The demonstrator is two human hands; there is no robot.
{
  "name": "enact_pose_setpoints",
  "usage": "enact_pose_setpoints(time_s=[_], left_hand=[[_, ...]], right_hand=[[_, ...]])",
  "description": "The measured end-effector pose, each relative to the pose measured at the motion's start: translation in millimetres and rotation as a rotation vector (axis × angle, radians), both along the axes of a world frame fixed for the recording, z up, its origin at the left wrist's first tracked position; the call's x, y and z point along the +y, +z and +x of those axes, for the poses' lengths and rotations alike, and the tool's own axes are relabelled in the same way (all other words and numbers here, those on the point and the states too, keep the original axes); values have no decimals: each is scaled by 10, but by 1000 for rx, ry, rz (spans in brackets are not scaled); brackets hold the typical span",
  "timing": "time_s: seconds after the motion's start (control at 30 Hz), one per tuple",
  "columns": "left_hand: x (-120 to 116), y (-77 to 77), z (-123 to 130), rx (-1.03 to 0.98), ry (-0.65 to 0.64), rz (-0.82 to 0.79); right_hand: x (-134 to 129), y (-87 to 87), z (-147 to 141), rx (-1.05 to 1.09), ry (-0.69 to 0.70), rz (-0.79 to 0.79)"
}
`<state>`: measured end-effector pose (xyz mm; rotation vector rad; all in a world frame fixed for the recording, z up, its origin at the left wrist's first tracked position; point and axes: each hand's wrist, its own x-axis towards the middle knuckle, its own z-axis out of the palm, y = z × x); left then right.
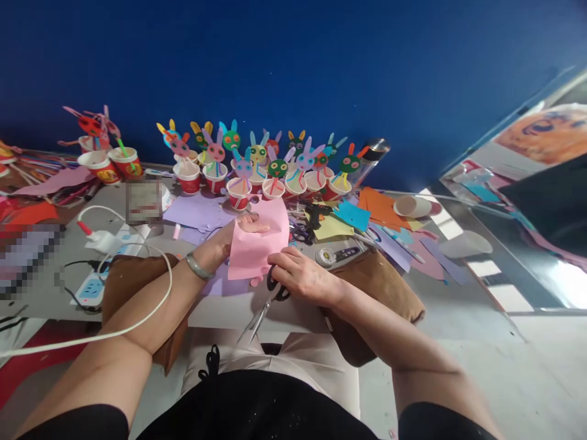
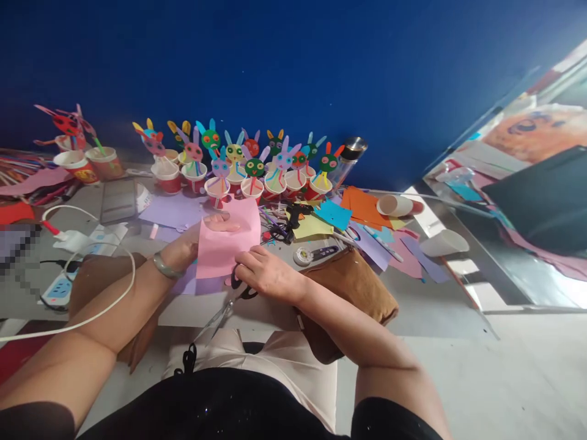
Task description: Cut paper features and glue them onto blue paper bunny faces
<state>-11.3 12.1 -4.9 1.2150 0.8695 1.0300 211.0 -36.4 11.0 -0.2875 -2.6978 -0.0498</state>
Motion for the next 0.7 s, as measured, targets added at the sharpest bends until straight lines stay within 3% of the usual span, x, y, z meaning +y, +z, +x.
enact_pose_setpoints(time_s=[0.03, 0.1, 0.23, 0.3, 0.43, 0.5, 0.7], left_hand=[[11, -1, 19, -1, -54, -59], [22, 8, 62, -72, -39, -104], [2, 43, 131, -86, 11, -138], [-32, 64, 155, -77, 1, -169], [-103, 86, 195, -86, -5, -234], [-108, 78, 209, -103, 39, -234], [-21, 87, 178, -181, 157, -132]], right_hand=[[23, -20, 37, 37, 4, -79], [90, -89, 102, 200, -38, -278], [266, -248, 169, 764, -417, -606], [337, -287, 184, 901, -520, -768], [395, -300, 224, 885, -459, -1174], [404, -302, 255, 869, -454, -1288], [446, -251, 364, 851, -421, -1278]])
